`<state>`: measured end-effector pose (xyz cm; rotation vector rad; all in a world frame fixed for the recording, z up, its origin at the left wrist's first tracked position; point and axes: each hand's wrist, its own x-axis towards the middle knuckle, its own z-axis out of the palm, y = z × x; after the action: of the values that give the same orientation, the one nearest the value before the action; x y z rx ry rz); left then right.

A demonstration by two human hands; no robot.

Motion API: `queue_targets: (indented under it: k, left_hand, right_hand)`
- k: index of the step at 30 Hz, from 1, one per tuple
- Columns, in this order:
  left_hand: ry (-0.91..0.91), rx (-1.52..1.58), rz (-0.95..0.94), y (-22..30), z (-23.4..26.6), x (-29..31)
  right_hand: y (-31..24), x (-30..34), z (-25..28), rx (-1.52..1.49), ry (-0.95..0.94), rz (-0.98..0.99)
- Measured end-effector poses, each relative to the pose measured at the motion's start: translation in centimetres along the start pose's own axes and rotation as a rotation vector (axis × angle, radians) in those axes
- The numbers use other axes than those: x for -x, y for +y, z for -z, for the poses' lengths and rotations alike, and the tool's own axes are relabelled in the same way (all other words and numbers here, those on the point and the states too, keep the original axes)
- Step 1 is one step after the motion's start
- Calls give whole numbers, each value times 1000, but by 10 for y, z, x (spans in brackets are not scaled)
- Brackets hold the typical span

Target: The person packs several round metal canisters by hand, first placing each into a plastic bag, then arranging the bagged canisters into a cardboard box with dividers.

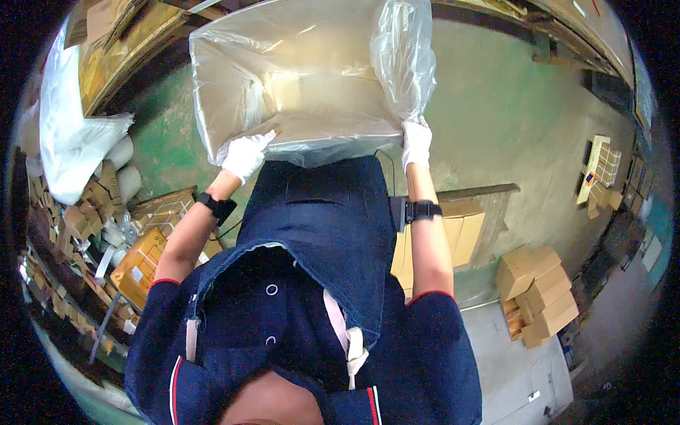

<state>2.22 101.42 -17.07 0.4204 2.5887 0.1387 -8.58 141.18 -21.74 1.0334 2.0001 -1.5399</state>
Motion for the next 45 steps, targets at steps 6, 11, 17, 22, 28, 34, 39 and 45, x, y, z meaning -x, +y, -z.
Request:
queue_targets:
  k: [6,11,17,22,28,34,39,45]
  left_hand:
    - [-50,-84,7,0,-7,3]
    - [389,349,-134,-51,42,44]
    - [490,502,311,-191,95,102]
    - [467,408,401,-305,125,112]
    - [752,387,217,-328,244,69]
    - [899,735,-11,-335,366,7]
    - [787,1202,-87,-361,447,-88]
    - [812,699,202,-453,497,-254]
  right_hand:
    - [17,22,-5,-454,-217,-16]
    - [0,77,-9,-492,137,-89]
    - [18,140,-26,-622,427,71]
    - [-33,213,-95,-422,68,185]
    - [-69,236,-123,159,-130,272]
    - [-109,250,-149,21,-104,379]
    - [-128,255,-169,35,-70,382]
    - [-144,264,-216,-126,117,297]
